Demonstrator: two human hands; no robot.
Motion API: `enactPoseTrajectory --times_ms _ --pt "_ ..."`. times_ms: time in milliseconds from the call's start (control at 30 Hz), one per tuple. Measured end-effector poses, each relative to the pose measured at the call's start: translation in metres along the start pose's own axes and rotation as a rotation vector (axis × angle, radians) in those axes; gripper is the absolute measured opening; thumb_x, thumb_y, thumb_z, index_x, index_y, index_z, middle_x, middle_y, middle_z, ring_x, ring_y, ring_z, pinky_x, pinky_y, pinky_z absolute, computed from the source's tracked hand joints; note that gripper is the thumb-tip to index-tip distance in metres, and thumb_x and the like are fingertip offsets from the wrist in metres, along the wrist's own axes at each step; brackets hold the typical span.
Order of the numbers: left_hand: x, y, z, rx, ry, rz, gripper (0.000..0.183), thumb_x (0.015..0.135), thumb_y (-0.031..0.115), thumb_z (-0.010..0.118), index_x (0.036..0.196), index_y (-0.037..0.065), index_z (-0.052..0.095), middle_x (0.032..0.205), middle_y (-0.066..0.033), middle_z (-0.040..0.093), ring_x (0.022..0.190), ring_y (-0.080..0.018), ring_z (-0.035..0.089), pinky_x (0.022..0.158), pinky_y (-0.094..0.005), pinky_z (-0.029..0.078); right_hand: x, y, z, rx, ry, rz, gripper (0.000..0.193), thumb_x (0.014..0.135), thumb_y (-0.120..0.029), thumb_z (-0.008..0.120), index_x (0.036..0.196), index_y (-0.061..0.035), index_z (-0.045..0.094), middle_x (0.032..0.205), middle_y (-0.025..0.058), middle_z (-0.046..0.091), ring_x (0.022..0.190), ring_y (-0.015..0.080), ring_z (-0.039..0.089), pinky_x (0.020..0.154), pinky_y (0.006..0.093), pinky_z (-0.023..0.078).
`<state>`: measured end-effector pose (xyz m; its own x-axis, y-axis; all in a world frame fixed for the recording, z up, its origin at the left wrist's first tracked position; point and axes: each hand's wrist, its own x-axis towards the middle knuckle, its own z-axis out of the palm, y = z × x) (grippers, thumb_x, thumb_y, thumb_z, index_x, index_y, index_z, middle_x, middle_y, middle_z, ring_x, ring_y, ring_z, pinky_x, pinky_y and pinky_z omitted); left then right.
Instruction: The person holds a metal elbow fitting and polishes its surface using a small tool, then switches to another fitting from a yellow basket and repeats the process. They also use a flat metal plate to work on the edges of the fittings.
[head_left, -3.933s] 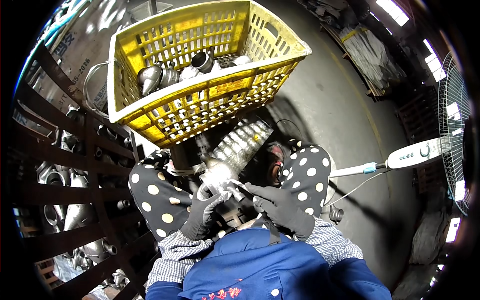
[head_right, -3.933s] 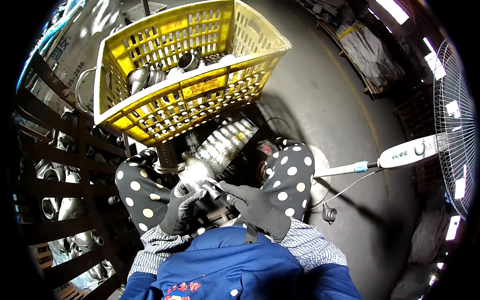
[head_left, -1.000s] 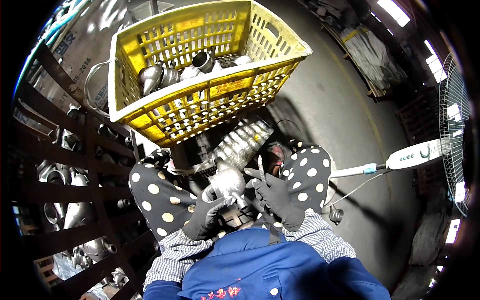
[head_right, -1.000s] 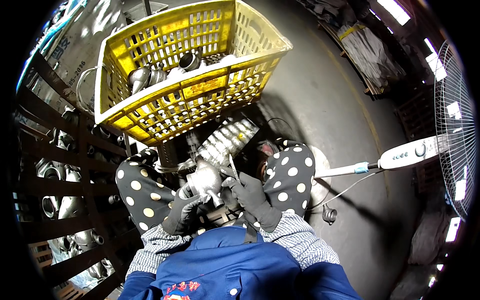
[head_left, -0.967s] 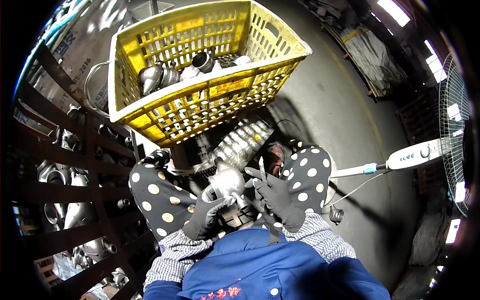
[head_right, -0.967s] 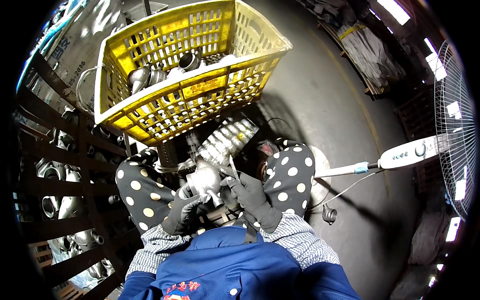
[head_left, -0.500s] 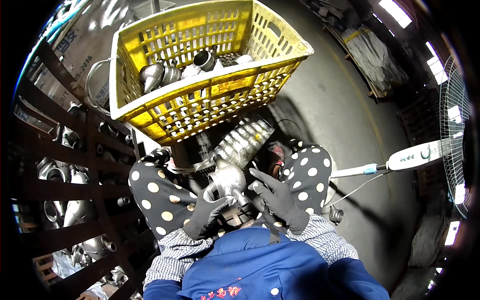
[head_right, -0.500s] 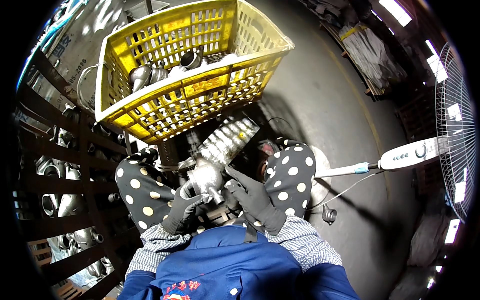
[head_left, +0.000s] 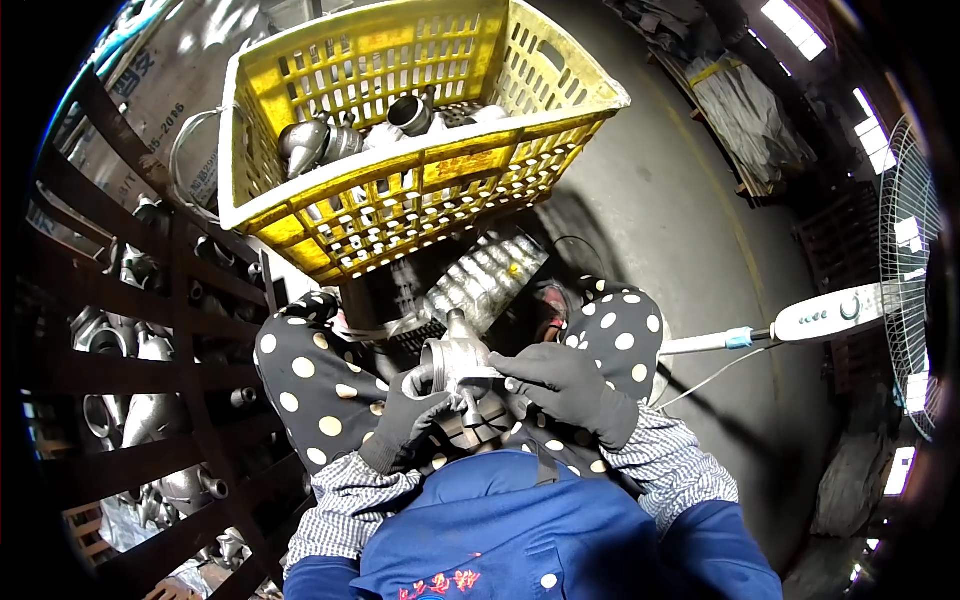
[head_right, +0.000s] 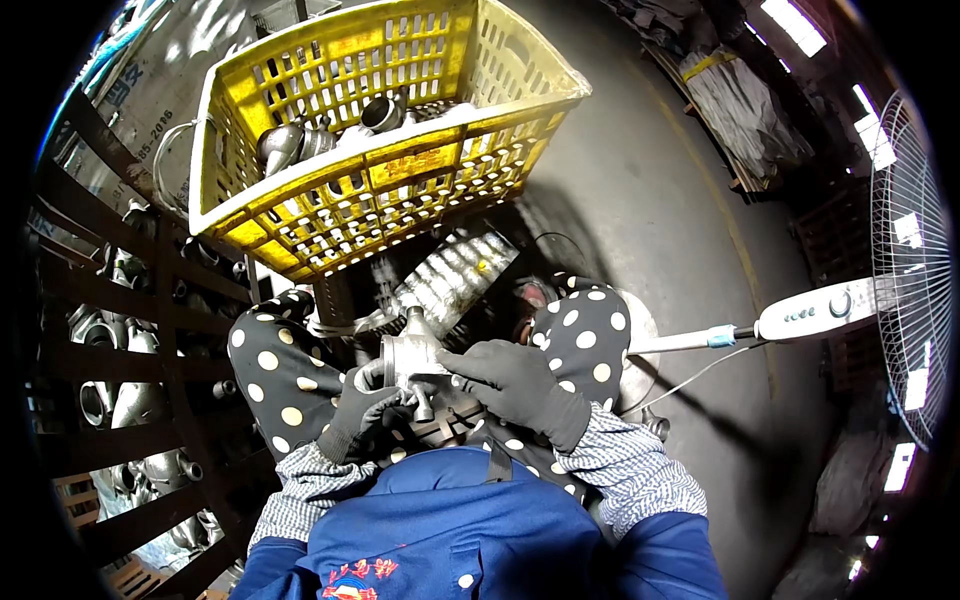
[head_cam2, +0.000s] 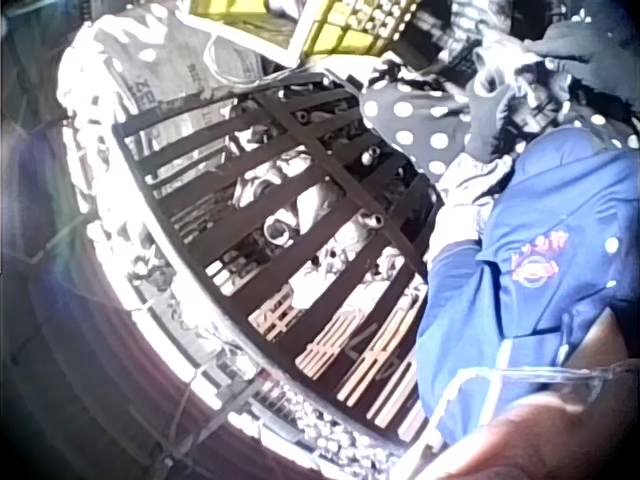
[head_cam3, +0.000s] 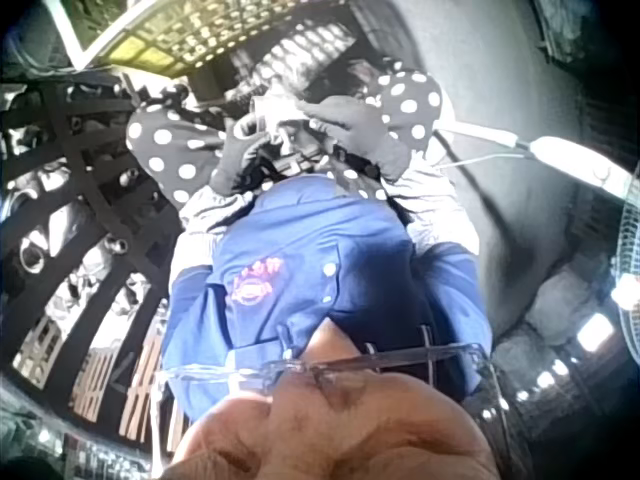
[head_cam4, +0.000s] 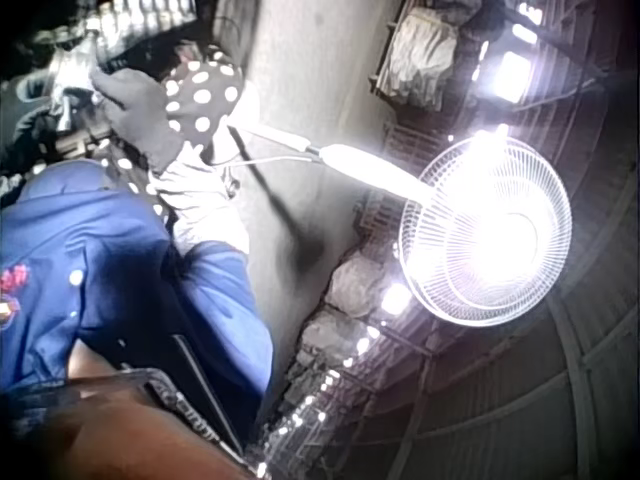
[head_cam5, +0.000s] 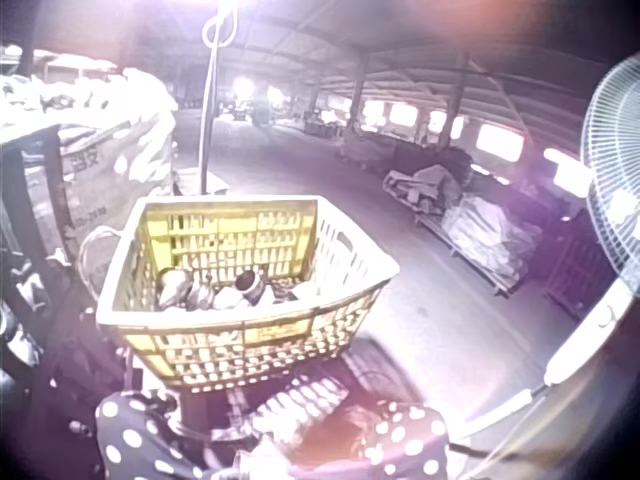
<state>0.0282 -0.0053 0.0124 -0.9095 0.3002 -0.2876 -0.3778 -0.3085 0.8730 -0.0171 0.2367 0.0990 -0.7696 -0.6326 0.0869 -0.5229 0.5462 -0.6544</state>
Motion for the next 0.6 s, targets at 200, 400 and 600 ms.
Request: enactPoseTrajectory --times_ms 200,400,600 --pt "-0.001 0.005 0.001 -0.017 -0.033 -0.046 0.028 0.083 0.002 0.063 0.11 -0.006 0.059 0.097 -0.0057 0.065 0.087 -0.009 0.059 0.078 -0.0241 0.049 0.007 -0.002 -0.004 -0.212 -0.058 -0.059 0.035 0.078 -0.018 0.06 0.113 -0.0198 0.064 0.081 -0.0003 0.06 0.076 0.0193 0.06 0.06 0.0315 0.048" --pt "0.001 -0.003 -0.001 -0.029 -0.013 -0.038 0.029 0.083 0.003 0.065 0.11 -0.007 0.059 0.093 -0.0053 0.065 0.082 -0.0082 0.059 0.074 -0.0231 0.05 0.004 -0.003 -0.007 -0.313 -0.109 0.011 0.034 0.081 -0.021 0.058 0.114 -0.0229 0.063 0.079 -0.0001 0.058 0.075 0.0191 0.06 0.058 0.0333 0.047" --pt "0.001 -0.003 0.005 -0.046 0.034 0.002 0.027 0.082 0.0 0.065 0.108 -0.007 0.059 0.089 -0.0063 0.066 0.077 -0.0083 0.061 0.069 -0.0223 0.051 -0.002 0.0 -0.011 -0.319 -0.099 0.073 0.039 0.078 -0.018 0.064 0.117 -0.0203 0.064 0.077 0.0028 0.059 0.07 0.0217 0.058 0.059 0.0337 0.046"
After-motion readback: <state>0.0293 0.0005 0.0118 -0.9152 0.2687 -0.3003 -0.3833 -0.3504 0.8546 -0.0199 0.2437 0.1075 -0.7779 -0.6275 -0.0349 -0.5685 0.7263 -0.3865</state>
